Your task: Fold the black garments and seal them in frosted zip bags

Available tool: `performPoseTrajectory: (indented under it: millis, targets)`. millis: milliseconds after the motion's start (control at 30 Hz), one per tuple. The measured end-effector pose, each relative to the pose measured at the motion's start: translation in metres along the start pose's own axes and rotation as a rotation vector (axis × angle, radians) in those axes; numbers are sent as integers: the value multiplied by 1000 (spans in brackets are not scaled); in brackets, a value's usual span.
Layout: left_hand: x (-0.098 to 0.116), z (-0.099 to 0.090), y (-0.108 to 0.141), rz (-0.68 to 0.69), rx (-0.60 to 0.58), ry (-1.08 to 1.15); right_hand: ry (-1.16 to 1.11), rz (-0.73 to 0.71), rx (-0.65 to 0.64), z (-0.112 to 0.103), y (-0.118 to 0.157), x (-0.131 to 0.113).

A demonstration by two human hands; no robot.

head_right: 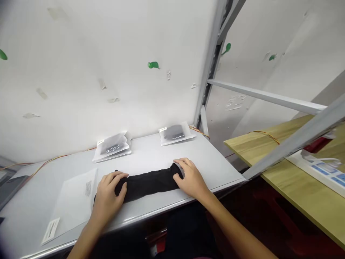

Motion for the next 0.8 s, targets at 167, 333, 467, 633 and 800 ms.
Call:
performPoseTrajectory:
  millis: [167, 333, 467, 633, 800]
  targets:
    - [55, 25, 16, 252, -44, 72, 110, -38, 20, 5, -5, -7]
    - [74, 68, 36, 304, -185, 11, 336, -75, -3, 12, -4, -1]
    - [70, 75, 44, 316, -227, -3, 294, 52, -82, 4, -3, 2]
    - [75, 65, 43, 348, -237, 38, -216, 257, -251, -19, -15, -7]
    - [76, 49, 55, 318, -139, 108, -433, 282, -212, -47, -37, -25]
Point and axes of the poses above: each hand's wrist, its own y-axis away from the middle knuckle, its own z-axis out of the palm, x = y × z, the point moved 1 cm from there along -y, towards the middle knuckle, and after that the axes turned 5 degrees about y, right-handed, at the moved point
